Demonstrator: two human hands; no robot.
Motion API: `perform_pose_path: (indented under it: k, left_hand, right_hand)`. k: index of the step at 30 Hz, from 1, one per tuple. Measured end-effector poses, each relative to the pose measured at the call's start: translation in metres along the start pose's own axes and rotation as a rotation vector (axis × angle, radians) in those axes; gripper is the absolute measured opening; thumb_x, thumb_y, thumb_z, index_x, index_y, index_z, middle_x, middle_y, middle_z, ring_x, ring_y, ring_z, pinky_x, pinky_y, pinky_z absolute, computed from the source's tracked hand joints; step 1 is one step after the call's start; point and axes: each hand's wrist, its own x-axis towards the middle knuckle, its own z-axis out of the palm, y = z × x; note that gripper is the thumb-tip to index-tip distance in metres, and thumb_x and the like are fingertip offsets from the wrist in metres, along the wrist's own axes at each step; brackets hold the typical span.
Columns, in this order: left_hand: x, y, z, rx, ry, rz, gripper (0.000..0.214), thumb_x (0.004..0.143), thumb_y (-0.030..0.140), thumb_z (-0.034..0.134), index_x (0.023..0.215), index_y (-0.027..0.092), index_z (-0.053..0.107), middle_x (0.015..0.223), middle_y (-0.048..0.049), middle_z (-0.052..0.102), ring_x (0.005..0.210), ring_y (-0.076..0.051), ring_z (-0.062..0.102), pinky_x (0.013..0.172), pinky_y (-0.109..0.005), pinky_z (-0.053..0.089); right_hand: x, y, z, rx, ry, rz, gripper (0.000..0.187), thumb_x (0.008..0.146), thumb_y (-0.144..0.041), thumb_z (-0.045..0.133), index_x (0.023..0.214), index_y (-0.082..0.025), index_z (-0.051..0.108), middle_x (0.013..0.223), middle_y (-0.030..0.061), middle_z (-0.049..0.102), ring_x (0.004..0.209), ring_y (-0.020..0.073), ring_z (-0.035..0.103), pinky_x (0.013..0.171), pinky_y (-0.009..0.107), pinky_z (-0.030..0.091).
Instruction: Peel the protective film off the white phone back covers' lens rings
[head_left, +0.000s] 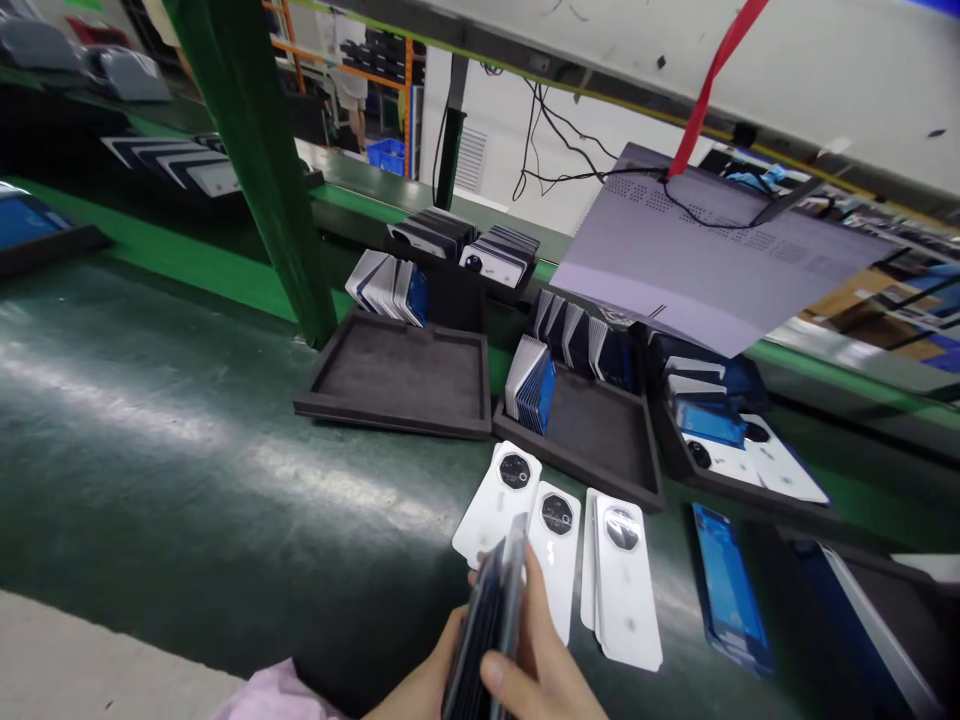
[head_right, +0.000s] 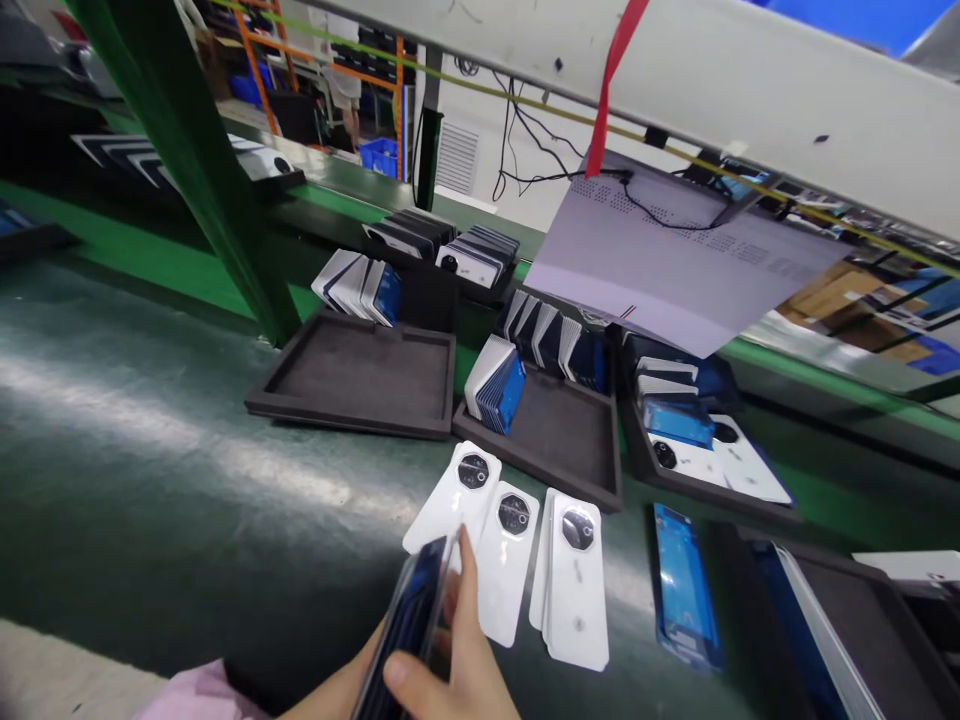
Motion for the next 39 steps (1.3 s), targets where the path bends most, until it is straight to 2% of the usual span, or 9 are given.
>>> perform_pose_path:
  k: [3,7,14,17,20,28,31,34,39]
  left_hand:
    - [0.002,-0.004,0.003,0.071,-0.004,0.023,0.034,0.100,0.032,0.069,0.132,0.020,0.065,0.135,-0.0107,0.068,0.111,-0.029,0.071,0.091,-0.049,0.062]
    - [0.003,-0.007,0.004,0.144,0.004,0.054,0.034,0.101,0.032,0.068,0.133,0.020,0.064,0.136,-0.0111,0.067,0.111,-0.028,0.071,0.091,-0.050,0.062]
    - [0.000,-0.014,0.001,0.193,0.015,0.083,0.034,0.101,0.032,0.068,0.133,0.021,0.065,0.139,-0.0112,0.066,0.114,-0.029,0.070,0.095,-0.051,0.060]
    - [0.000,-0.019,0.001,0.198,0.002,0.084,0.035,0.101,0.032,0.068,0.134,0.021,0.064,0.140,-0.0113,0.065,0.116,-0.030,0.069,0.096,-0.052,0.059]
    - [0.000,-0.026,-0.001,0.197,-0.023,0.075,0.034,0.101,0.032,0.068,0.133,0.021,0.065,0.139,-0.0112,0.066,0.114,-0.029,0.070,0.094,-0.051,0.060]
    - [0.006,-0.043,-0.020,0.133,-0.113,0.060,0.041,0.099,0.033,0.070,0.137,0.020,0.062,0.143,-0.0121,0.064,0.122,-0.032,0.067,0.101,-0.057,0.056]
    - [0.003,-0.048,-0.020,0.068,-0.152,0.070,0.055,0.094,0.042,0.076,0.144,0.025,0.060,0.151,-0.0111,0.061,0.136,-0.036,0.059,0.117,-0.059,0.041]
    - [-0.001,-0.052,-0.016,-0.087,-0.152,0.028,0.064,0.088,0.046,0.082,0.146,0.032,0.060,0.151,-0.0082,0.064,0.141,-0.037,0.057,0.122,-0.054,0.033]
    - [-0.004,-0.053,-0.016,-0.153,-0.082,-0.009,0.067,0.084,0.044,0.087,0.145,0.029,0.062,0.143,-0.0119,0.069,0.139,-0.039,0.058,0.120,-0.058,0.033]
  right_hand:
    - [0.005,-0.019,0.001,-0.076,0.079,0.006,0.135,0.068,-0.074,0.082,0.166,-0.035,-0.003,0.161,0.0159,0.036,0.132,0.0365,0.058,0.106,0.050,0.047]
    - [0.006,-0.025,0.011,-0.103,0.143,-0.010,0.116,0.077,-0.069,0.077,0.163,-0.041,0.005,0.141,0.0089,0.051,0.107,0.0279,0.068,0.101,0.048,0.049]
    - [-0.003,-0.013,0.012,0.174,0.276,0.019,0.079,0.081,-0.069,0.072,0.141,-0.036,0.033,0.131,0.0082,0.066,0.118,0.0318,0.068,0.111,0.050,0.042]
    - [-0.009,-0.012,0.009,0.096,0.262,-0.005,0.086,0.081,-0.072,0.072,0.147,-0.037,0.029,0.131,0.0075,0.066,0.113,0.0292,0.069,0.110,0.048,0.043]
    - [-0.012,-0.009,0.009,0.028,0.188,0.004,0.094,0.080,-0.074,0.072,0.154,-0.037,0.027,0.120,0.0061,0.067,0.092,0.0239,0.070,0.097,0.043,0.051]
    - [-0.015,-0.006,0.006,0.017,0.165,-0.030,0.057,0.083,-0.064,0.075,0.128,-0.034,0.056,0.096,0.0002,0.067,0.088,0.0213,0.065,0.088,0.034,0.050]
    - [-0.016,-0.008,-0.001,0.064,0.175,-0.016,0.050,0.087,-0.061,0.073,0.127,-0.035,0.058,0.110,0.0004,0.070,0.100,0.0226,0.066,0.094,0.032,0.048]
    - [-0.017,-0.009,-0.002,0.097,0.186,0.001,0.054,0.087,-0.063,0.073,0.131,-0.036,0.055,0.134,0.0009,0.065,0.118,0.0251,0.063,0.106,0.034,0.043]
    - [-0.021,-0.009,-0.003,0.099,0.100,0.018,0.086,0.078,-0.059,0.084,0.150,-0.035,0.043,0.140,0.0039,0.065,0.120,0.0269,0.065,0.107,0.037,0.046]
